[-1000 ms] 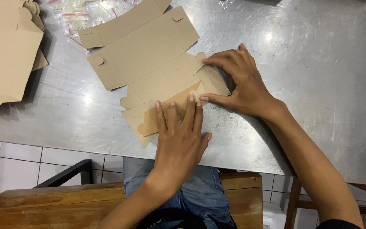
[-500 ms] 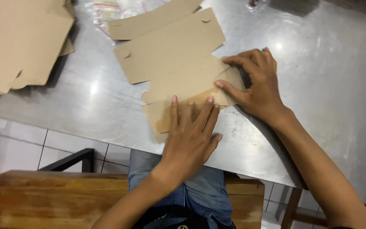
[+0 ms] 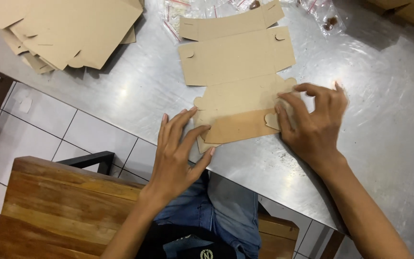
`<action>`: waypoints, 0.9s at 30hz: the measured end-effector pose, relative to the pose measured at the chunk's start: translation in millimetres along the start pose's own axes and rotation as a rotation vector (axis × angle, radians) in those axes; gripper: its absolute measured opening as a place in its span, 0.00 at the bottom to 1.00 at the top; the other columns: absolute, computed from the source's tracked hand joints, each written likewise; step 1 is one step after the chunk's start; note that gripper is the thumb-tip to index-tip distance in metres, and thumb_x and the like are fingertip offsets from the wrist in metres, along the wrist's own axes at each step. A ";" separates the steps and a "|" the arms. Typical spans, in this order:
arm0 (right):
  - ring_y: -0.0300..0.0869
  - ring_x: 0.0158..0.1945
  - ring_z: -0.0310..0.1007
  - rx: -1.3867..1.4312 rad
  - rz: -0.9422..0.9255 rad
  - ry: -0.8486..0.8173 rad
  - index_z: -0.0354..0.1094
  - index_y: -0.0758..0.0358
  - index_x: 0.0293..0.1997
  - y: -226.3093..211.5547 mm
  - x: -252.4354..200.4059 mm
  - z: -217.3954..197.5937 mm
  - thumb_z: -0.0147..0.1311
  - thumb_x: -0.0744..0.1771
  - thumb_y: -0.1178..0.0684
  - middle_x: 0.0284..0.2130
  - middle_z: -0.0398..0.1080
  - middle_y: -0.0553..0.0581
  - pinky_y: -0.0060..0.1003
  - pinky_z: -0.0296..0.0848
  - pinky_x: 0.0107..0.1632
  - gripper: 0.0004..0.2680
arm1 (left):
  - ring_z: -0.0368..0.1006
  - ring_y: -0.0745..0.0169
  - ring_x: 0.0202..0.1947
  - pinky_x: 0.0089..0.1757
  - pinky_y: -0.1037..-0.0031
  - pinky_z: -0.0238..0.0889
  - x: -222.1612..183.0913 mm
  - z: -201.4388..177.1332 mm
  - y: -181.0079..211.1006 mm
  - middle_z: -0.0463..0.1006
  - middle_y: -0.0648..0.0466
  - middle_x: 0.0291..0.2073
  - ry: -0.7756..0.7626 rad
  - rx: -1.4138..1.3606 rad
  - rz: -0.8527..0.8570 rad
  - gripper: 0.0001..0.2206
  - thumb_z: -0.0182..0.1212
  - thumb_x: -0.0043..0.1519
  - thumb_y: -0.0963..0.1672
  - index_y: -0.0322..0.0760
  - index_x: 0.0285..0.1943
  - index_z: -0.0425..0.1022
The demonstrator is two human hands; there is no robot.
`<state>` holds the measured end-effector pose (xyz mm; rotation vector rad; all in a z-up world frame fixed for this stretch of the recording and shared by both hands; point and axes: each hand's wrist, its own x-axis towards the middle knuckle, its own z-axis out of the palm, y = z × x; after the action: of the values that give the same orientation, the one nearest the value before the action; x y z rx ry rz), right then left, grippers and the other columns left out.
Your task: Assembling and folding cardboard boxes on a metal table by hand.
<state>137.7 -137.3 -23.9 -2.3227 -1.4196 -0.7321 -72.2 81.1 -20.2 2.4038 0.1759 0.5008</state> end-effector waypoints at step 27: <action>0.68 0.68 0.64 -0.152 -0.130 -0.445 0.53 0.33 0.78 -67.2 -12.0 -30.2 0.41 0.74 0.38 0.63 0.64 0.78 0.79 0.42 0.70 0.20 | 0.76 0.57 0.50 0.68 0.44 0.46 29.1 11.3 -12.0 0.84 0.59 0.44 -0.021 -0.079 0.089 0.18 0.66 0.64 0.41 0.39 0.63 0.72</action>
<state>65.6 -131.1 -5.7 -2.6469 -1.7660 -0.3761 -41.0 91.0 -26.8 2.3465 0.0386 0.5129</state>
